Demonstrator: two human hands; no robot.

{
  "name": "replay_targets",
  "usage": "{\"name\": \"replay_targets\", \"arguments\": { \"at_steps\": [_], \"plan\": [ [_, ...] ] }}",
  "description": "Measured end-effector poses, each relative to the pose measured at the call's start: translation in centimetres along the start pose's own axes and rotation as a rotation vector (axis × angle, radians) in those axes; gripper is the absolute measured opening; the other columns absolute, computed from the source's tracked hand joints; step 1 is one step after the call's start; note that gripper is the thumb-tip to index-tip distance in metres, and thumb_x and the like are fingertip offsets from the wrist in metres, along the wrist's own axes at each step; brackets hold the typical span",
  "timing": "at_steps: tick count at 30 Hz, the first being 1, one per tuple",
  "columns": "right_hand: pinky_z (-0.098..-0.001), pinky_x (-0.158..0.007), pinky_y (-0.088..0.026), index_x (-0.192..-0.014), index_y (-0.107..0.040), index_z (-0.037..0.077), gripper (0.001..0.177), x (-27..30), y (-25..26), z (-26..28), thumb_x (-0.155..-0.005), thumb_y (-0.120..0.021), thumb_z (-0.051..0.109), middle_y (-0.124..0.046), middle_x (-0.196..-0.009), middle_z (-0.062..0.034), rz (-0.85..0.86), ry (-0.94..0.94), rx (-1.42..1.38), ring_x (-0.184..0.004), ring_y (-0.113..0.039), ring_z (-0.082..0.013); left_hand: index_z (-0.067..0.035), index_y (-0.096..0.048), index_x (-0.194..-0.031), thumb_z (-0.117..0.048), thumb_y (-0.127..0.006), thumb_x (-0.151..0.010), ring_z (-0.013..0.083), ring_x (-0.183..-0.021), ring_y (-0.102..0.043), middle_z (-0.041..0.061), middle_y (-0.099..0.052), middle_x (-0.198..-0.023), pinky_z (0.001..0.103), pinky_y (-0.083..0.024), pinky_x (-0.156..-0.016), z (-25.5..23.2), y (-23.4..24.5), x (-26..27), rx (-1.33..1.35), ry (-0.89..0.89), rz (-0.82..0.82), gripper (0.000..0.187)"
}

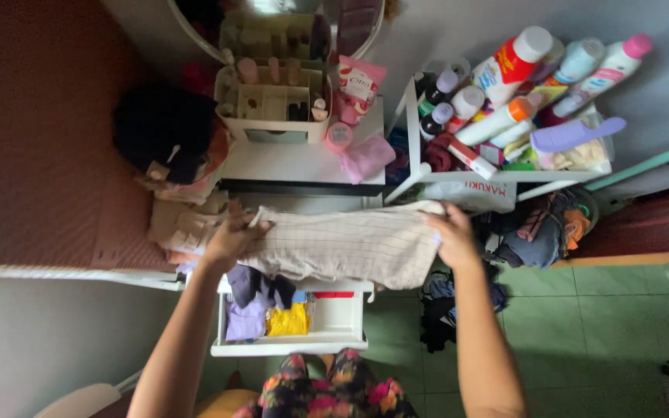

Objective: The person folds several pieces of clothing, including a checkered shirt, a dark blue garment, a light purple top, and a pink item, on a white dresser. Each item is folded and placed into an open drawer.

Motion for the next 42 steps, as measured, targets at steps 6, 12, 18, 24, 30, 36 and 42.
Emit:
{"name": "replay_targets", "arguments": {
  "at_steps": [6,12,18,24,30,36,42],
  "plan": [
    [-0.0583,-0.098,-0.048,-0.15,-0.044,0.008,0.066,-3.4,2.7,-15.2,-0.096,-0.075,0.032,-0.063,-0.129,-0.0263,-0.073,-0.327,0.325,-0.117,-0.065,-0.0381,-0.01,-0.059,-0.135,-0.046,-0.065,-0.091,0.0467,-0.108,-0.069,0.023,-0.072,-0.117,0.059,-0.055,-0.095,17.9,5.4,-8.0,-0.953,0.066,-0.165,0.057],
    [-0.0625,-0.11,-0.039,-0.138,-0.061,0.015,0.048,-3.2,6.7,-21.3,-0.098,-0.072,0.038,-0.06,-0.138,-0.0238,-0.263,-0.456,0.367,-0.133,-0.054,-0.0433,-0.001,-0.053,-0.118,-0.046,-0.058,-0.097,0.053,-0.098,-0.068,0.029,-0.071,-0.101,0.064,-0.054,-0.088,20.3,5.5,-6.7,-0.914,0.081,-0.266,0.049],
    [-0.0402,-0.074,-0.055,-0.102,-0.079,0.008,0.036,-3.0,3.2,-20.6,-0.075,-0.09,0.028,-0.074,-0.087,-0.0136,-0.162,-0.235,0.589,-0.079,-0.068,-0.0246,-0.001,-0.051,-0.14,-0.023,-0.058,-0.092,0.0534,-0.105,-0.066,0.03,-0.068,-0.119,0.062,-0.053,-0.091,19.5,5.4,-5.3,-0.905,0.008,-0.256,0.053],
    [-0.024,-0.065,-0.045,-0.099,-0.071,0.012,0.024,1.9,-0.7,-8.6,-0.082,-0.084,0.023,-0.059,-0.08,0.0014,-0.159,-0.105,0.317,-0.072,-0.055,-0.0115,-0.027,-0.041,-0.155,-0.001,-0.069,-0.086,0.0219,-0.072,-0.064,0.012,-0.062,-0.084,0.032,-0.056,-0.061,15.7,7.1,-2.1,-0.216,-0.083,-0.146,0.079],
    [-0.0356,-0.061,-0.048,-0.09,-0.073,0.014,0.028,2.4,5.1,1.1,-0.102,-0.071,0.039,-0.064,-0.072,-0.0061,-0.259,0.227,0.782,-0.066,-0.055,-0.0163,-0.007,-0.058,-0.141,-0.006,-0.083,-0.081,0.021,-0.073,-0.063,0.017,-0.07,-0.087,0.034,-0.054,-0.064,-3.7,4.5,6.7,-0.118,-0.146,-0.23,0.064],
    [-0.0339,-0.067,-0.048,-0.113,-0.064,0.007,0.032,3.3,-0.1,11.0,-0.096,-0.077,0.03,-0.061,-0.089,-0.0083,-0.313,0.34,0.611,-0.077,-0.054,-0.0199,-0.006,-0.073,-0.12,-0.02,-0.092,-0.076,0.0293,-0.091,-0.069,0.018,-0.071,-0.097,0.042,-0.055,-0.081,-10.0,6.2,3.0,-0.216,-0.335,-0.401,0.049],
    [-0.0219,-0.076,-0.044,-0.13,-0.054,0.013,0.041,4.0,-6.5,18.7,-0.096,-0.076,0.019,-0.048,-0.095,0.0003,-0.185,0.338,0.293,-0.083,-0.049,-0.0117,-0.026,-0.077,-0.117,-0.02,-0.089,-0.075,0.0209,-0.094,-0.074,0.002,-0.075,-0.096,0.033,-0.057,-0.083,-19.5,4.9,-1.2,-0.412,-0.453,-0.377,0.044]
  ]
}}
Point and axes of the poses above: each hand's wrist, its own x-axis away from the middle knuckle, its own y-axis out of the back of the hand, z = x × y, the point moved 9 cm from there along -x, towards the middle knuckle
